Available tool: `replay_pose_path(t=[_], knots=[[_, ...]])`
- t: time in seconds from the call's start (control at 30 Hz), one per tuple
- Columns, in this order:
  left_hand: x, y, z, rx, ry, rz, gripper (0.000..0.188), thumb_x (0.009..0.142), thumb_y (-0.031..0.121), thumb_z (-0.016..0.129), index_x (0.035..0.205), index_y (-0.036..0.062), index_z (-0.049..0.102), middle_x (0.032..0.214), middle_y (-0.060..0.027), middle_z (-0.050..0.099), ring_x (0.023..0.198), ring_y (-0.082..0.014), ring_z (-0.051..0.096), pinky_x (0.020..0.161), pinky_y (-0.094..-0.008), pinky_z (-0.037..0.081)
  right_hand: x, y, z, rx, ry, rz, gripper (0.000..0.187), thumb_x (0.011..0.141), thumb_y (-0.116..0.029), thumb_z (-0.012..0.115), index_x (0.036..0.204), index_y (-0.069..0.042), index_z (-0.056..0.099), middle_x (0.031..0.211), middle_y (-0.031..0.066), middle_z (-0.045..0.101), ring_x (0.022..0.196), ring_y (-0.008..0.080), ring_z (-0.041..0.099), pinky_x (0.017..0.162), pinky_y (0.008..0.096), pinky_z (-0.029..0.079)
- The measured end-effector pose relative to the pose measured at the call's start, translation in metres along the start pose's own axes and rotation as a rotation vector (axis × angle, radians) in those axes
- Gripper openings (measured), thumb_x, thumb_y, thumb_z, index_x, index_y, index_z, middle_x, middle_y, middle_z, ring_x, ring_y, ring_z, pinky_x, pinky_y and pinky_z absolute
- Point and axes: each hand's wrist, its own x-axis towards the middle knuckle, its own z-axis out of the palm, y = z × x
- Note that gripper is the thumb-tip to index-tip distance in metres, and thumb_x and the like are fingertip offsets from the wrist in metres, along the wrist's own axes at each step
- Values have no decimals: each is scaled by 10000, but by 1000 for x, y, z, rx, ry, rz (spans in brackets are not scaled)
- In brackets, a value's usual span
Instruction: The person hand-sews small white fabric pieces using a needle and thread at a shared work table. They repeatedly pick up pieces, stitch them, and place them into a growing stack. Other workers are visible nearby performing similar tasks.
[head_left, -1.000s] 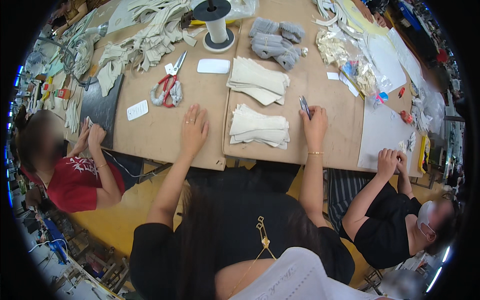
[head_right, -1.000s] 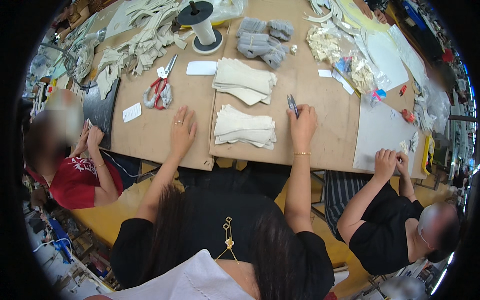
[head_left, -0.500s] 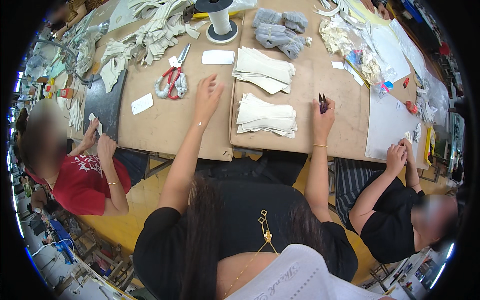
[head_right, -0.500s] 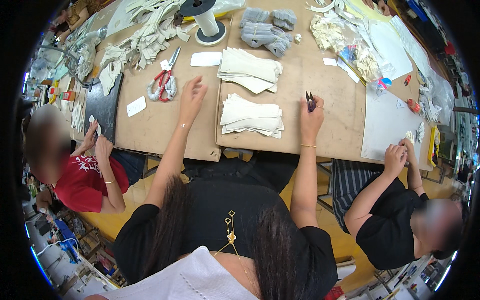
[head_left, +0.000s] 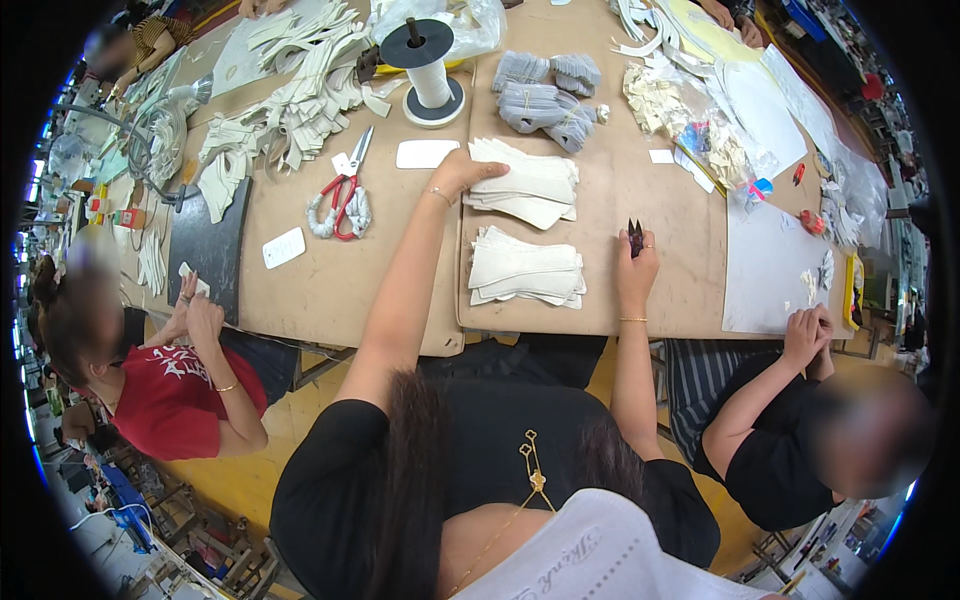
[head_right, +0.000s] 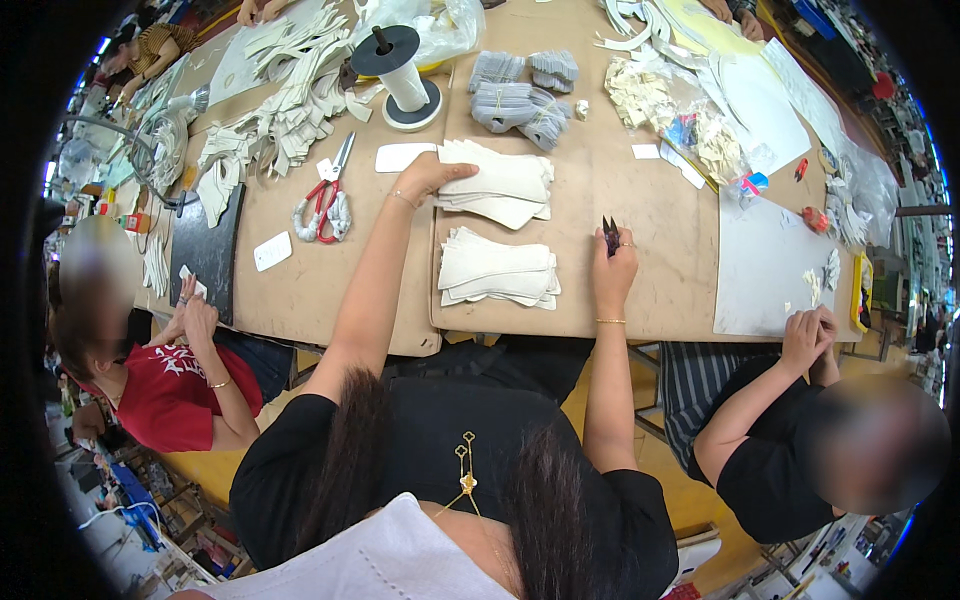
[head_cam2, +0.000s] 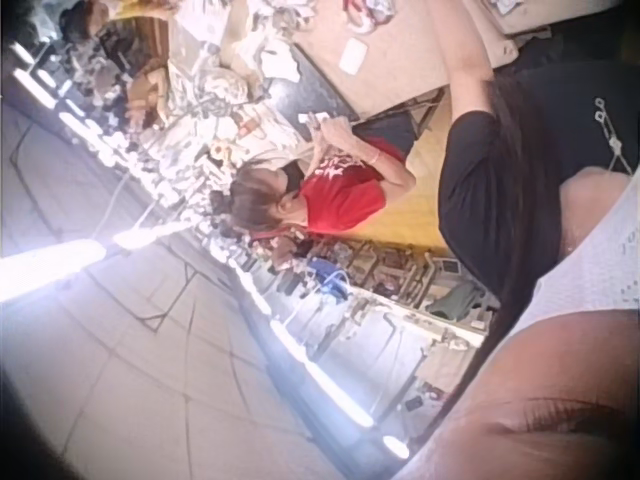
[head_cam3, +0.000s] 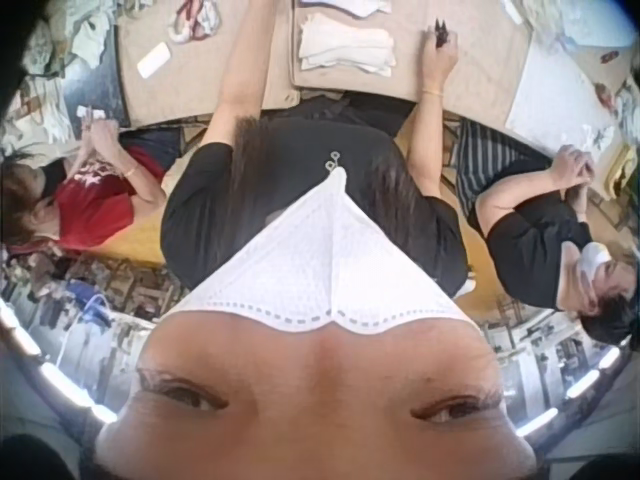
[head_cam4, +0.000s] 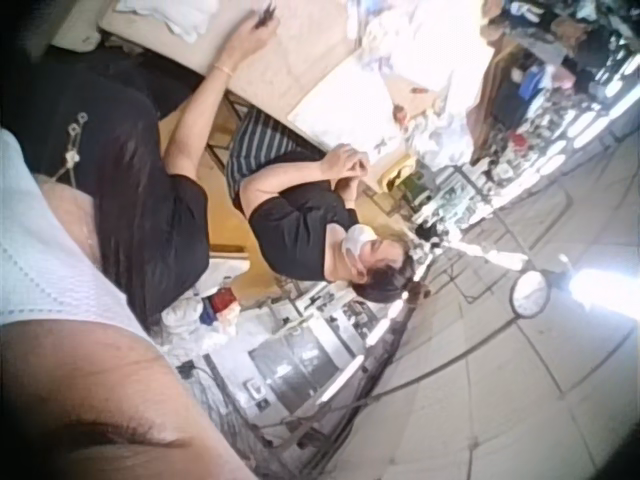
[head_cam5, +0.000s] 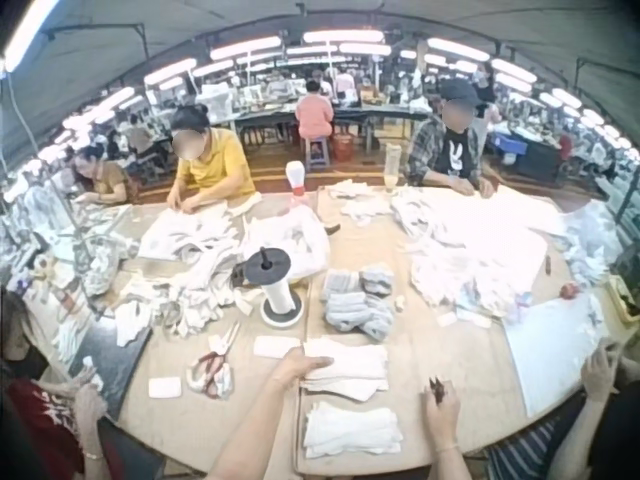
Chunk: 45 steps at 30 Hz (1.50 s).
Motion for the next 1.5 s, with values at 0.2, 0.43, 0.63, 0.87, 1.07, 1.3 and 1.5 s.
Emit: replay_pose_path(t=[0.2, 0.43, 0.63, 0.87, 1.07, 1.3, 1.5], knots=[[-40, -6, 19, -63, 96, 275, 577, 754, 268, 862, 1168, -53, 618, 1094, -140, 701, 981, -181, 666, 880, -300, 520, 0, 4, 1, 11, -1, 2, 226, 929, -203, 669, 922, 8, 585, 726, 103, 581, 653, 213, 534, 630, 349, 451], [-22, 62, -5, -524, -143, 392, 550, 801, 232, 828, 1225, -38, 605, 1165, -116, 676, 1037, -162, 645, 903, -304, 518, -1, -3, 0, 33, 15, -5, 211, 922, -186, 674, 932, 10, 596, 729, 104, 587, 652, 211, 535, 634, 345, 455], [45, 115, -24, -49, 204, 283, 724, 847, 397, 764, 1334, -67, 496, 1230, -185, 625, 1149, -274, 593, 946, -389, 492, 0, -8, -2, 6, 6, 25, 201, 921, -181, 668, 943, 8, 602, 724, 97, 588, 645, 198, 535, 631, 335, 459], [-84, 8, 46, 587, -44, 785, 814, 810, 381, 767, 1455, 45, 402, 1503, -228, 378, 1359, -403, 400, 1129, -464, 334, -1, -7, 0, -2, 59, -3, 221, 912, -200, 679, 938, 6, 604, 709, 95, 578, 628, 189, 522, 617, 322, 455], [-157, -56, 99, 1049, -96, 930, 713, 869, 301, 656, 1504, 139, 374, 1562, -174, 322, 1442, -366, 308, 1152, -565, 240, 1, -4, -1, -9, 18, -18, 227, 912, -200, 682, 927, 11, 601, 699, 87, 566, 617, 183, 500, 596, 327, 436], [-73, -57, 80, 1100, 190, 1100, 605, 897, 131, 498, 1488, 226, 408, 1547, -110, 378, 1412, -326, 369, 1137, -565, 260, -1, -5, 0, -39, 47, -52, 213, 912, -182, 674, 919, 16, 595, 699, 107, 563, 614, 216, 499, 605, 348, 442], [8, -18, 58, 1094, 343, 1148, 591, 888, 130, 526, 1466, 208, 434, 1531, -148, 381, 1400, -355, 373, 1125, -567, 281, 0, -5, -2, -70, -7, 10, 252, 947, -214, 643, 913, 22, 562, 708, 98, 576, 650, 199, 533, 627, 350, 459]])
